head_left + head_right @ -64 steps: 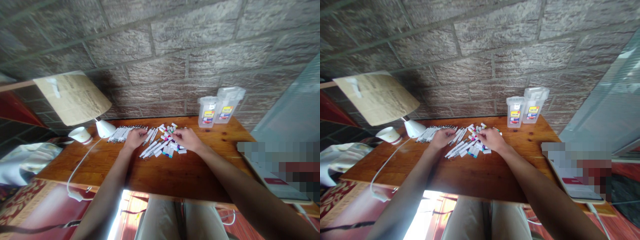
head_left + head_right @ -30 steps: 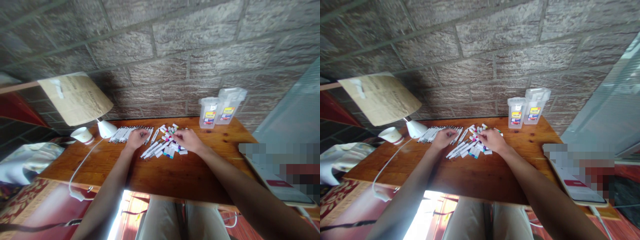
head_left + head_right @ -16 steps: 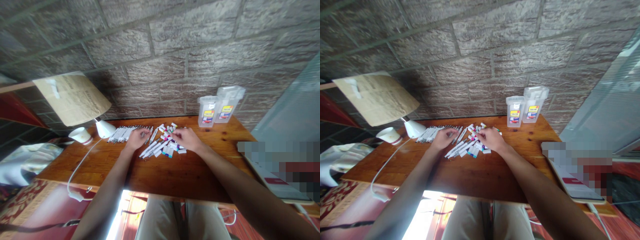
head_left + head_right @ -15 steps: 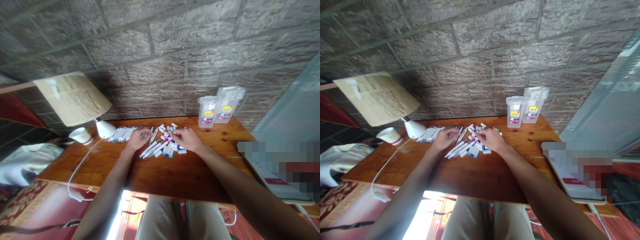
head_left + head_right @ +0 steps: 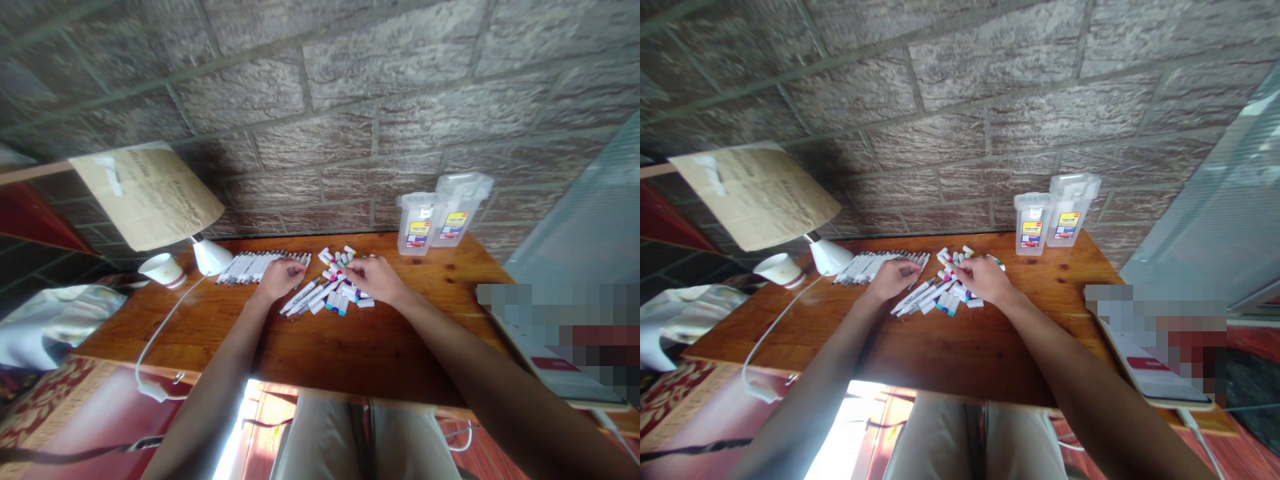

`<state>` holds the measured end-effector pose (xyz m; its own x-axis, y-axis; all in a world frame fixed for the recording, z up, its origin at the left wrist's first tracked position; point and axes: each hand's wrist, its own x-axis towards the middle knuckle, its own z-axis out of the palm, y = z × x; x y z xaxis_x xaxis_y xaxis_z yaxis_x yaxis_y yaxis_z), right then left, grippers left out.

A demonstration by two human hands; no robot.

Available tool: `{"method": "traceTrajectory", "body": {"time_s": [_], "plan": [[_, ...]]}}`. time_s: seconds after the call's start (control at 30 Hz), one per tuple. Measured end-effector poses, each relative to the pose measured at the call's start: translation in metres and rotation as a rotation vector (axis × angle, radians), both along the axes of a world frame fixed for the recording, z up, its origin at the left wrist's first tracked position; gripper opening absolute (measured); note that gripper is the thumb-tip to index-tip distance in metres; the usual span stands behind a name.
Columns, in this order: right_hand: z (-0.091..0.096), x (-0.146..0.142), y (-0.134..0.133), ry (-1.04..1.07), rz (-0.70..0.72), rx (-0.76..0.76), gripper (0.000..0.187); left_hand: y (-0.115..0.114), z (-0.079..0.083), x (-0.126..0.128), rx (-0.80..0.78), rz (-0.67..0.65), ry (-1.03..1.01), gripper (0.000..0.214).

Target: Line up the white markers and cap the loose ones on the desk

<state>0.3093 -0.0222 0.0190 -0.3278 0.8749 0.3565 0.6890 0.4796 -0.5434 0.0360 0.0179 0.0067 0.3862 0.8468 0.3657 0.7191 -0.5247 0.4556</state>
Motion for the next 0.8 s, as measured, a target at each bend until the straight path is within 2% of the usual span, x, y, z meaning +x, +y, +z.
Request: {"method": "traceTrajectory", "body": {"time_s": [0.27, 0.37, 0.5, 0.63, 0.8], "plan": [[0.0, 0.0, 0.001, 0.005, -0.002, -0.007, 0.027, -0.01, 0.013, -0.003, -0.127, -0.163, -0.017, 0.021], [-0.001, 0.001, 0.002, 0.004, -0.001, 0.007, 0.028, -0.011, 0.015, -0.001, -0.108, -0.224, -0.029, 0.023], [-0.002, 0.0, 0.002, 0.002, 0.0, 0.003, 0.026, -0.007, 0.01, 0.0, -0.048, -0.285, -0.069, 0.02], [-0.003, -0.001, 0.002, -0.006, -0.003, -0.001, 0.026, -0.001, 0.004, -0.002, -0.015, -0.269, -0.027, 0.02], [-0.002, -0.001, 0.001, -0.008, -0.005, -0.015, 0.025, 0.003, 0.002, -0.003, 0.014, -0.164, 0.001, 0.018]]}}
